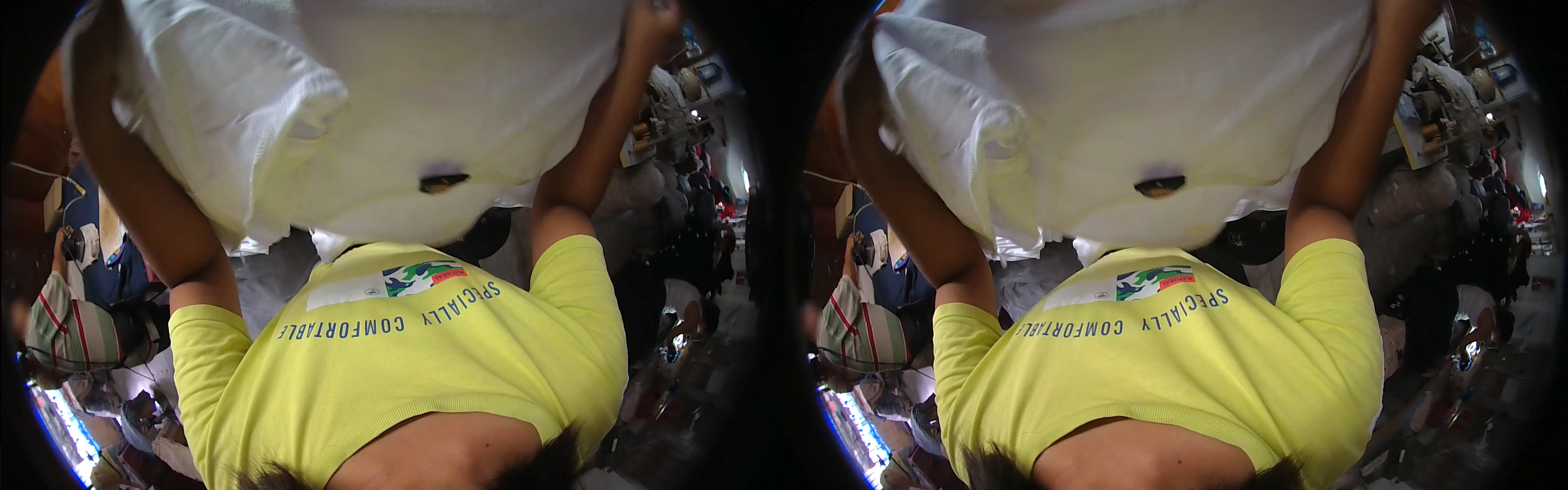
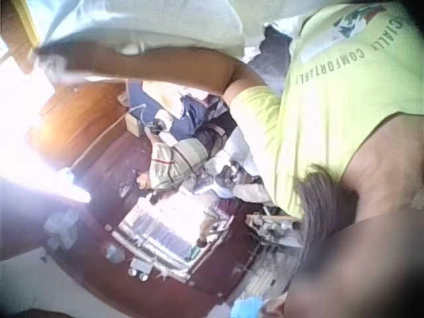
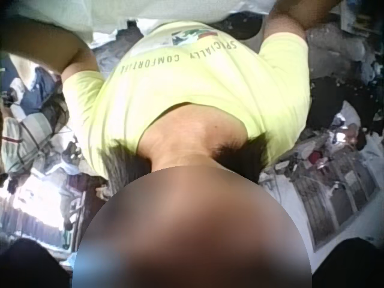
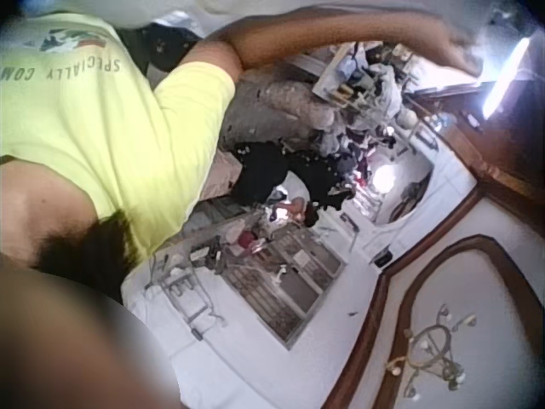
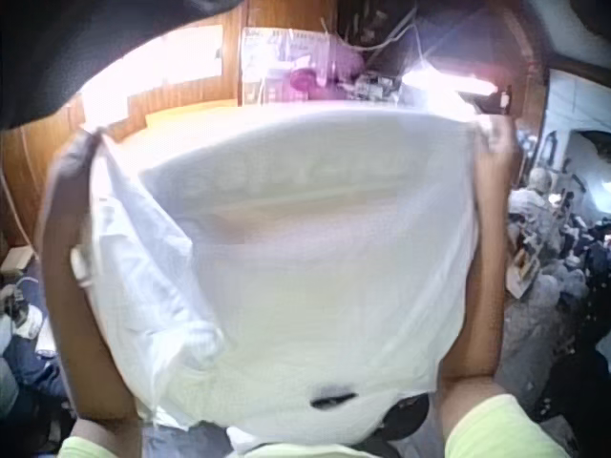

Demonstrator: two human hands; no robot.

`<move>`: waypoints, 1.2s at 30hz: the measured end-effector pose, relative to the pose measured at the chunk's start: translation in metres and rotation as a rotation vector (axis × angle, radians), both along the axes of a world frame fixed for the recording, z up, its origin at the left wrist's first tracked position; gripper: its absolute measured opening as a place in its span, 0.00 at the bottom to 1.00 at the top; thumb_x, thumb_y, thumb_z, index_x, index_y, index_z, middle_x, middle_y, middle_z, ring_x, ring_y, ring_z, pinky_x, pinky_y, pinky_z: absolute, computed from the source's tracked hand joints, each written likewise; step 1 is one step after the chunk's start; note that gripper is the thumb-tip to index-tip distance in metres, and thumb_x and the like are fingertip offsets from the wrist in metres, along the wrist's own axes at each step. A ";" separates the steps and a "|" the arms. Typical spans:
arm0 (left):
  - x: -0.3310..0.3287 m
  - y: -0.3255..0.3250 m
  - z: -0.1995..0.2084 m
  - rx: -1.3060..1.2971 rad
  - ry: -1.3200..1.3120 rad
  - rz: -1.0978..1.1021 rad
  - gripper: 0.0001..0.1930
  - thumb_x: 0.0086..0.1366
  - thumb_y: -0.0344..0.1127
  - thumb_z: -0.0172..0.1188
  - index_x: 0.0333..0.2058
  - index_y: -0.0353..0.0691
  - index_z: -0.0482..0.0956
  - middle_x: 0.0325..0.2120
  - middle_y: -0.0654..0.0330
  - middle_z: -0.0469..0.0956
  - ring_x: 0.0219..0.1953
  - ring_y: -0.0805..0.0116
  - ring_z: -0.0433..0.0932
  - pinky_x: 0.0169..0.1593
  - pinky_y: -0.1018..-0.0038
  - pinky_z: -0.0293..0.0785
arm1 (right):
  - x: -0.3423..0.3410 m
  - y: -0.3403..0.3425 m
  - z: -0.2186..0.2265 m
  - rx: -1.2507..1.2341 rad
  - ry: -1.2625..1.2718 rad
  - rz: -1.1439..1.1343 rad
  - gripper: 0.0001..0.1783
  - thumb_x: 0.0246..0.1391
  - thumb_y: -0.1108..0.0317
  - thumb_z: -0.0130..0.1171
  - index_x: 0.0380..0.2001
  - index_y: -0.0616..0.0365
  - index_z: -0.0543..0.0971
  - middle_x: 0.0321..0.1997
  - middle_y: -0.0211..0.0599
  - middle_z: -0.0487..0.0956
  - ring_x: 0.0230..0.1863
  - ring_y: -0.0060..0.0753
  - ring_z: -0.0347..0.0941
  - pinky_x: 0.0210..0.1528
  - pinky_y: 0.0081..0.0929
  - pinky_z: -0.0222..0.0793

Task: The person folds a stack of gray and white garments by hand, smoothing them flat on a table and aligning the edges before piling them into a single stack.

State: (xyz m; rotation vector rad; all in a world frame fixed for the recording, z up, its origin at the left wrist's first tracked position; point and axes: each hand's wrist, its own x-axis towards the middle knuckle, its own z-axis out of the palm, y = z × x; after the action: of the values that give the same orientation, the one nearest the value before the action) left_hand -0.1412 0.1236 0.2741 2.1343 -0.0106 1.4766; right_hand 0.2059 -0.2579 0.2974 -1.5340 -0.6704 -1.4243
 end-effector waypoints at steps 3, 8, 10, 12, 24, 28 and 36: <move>0.029 0.028 -0.067 -0.065 0.279 0.179 0.26 0.65 0.51 0.41 0.52 0.35 0.66 0.47 0.55 0.70 0.50 0.68 0.66 0.52 0.74 0.62 | 0.097 0.038 -0.071 -0.338 0.010 0.045 0.22 0.50 0.65 0.55 0.46 0.67 0.68 0.44 0.56 0.71 0.50 0.50 0.66 0.53 0.38 0.59; 0.084 0.070 -0.216 -0.240 0.725 0.686 0.37 0.56 0.64 0.46 0.49 0.32 0.68 0.42 0.39 0.72 0.48 0.42 0.69 0.51 0.61 0.64 | 0.180 0.026 -0.275 -0.884 0.550 -0.004 0.25 0.45 0.55 0.60 0.43 0.61 0.73 0.42 0.46 0.75 0.40 0.43 0.73 0.43 0.34 0.68; 0.067 0.087 -0.244 -0.324 0.609 0.700 0.40 0.54 0.65 0.47 0.50 0.30 0.67 0.45 0.39 0.70 0.51 0.45 0.67 0.54 0.63 0.62 | 0.187 0.015 -0.311 -0.911 0.649 0.102 0.29 0.45 0.52 0.60 0.46 0.60 0.72 0.40 0.47 0.76 0.42 0.45 0.73 0.46 0.35 0.67; 0.035 0.103 -0.245 -0.455 0.604 0.760 0.45 0.51 0.65 0.53 0.53 0.26 0.63 0.47 0.40 0.69 0.54 0.51 0.66 0.54 0.68 0.61 | 0.165 0.014 -0.317 -0.828 0.652 0.212 0.26 0.46 0.54 0.60 0.45 0.60 0.74 0.40 0.46 0.76 0.41 0.43 0.73 0.45 0.34 0.68; -0.090 0.015 -0.179 -0.588 0.056 0.285 0.16 0.63 0.39 0.54 0.42 0.32 0.71 0.30 0.62 0.74 0.30 0.80 0.69 0.36 0.86 0.65 | -0.049 -0.103 -0.207 -1.025 1.114 0.604 0.18 0.43 0.70 0.61 0.41 0.53 0.76 0.41 0.29 0.74 0.43 0.26 0.69 0.45 0.21 0.63; -0.096 -0.007 -0.173 -0.611 -0.012 0.308 0.14 0.63 0.37 0.53 0.42 0.32 0.71 0.29 0.62 0.74 0.29 0.79 0.70 0.35 0.85 0.66 | -0.065 -0.097 -0.241 -1.182 0.703 0.401 0.17 0.39 0.73 0.61 0.37 0.53 0.77 0.46 0.34 0.71 0.48 0.35 0.68 0.49 0.27 0.62; -0.084 -0.046 -0.142 -0.031 -0.004 0.655 0.12 0.65 0.37 0.49 0.38 0.33 0.74 0.33 0.62 0.77 0.29 0.78 0.73 0.34 0.83 0.69 | -0.079 -0.104 -0.189 -0.835 0.717 0.379 0.10 0.42 0.81 0.55 0.30 0.60 0.77 0.41 0.36 0.76 0.46 0.35 0.70 0.48 0.26 0.63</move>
State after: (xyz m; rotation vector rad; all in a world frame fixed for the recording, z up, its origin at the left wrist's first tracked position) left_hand -0.2255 0.0772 0.1322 2.2160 0.7696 1.8033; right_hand 0.1273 -0.3622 0.1079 -2.2114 -1.0778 -0.2176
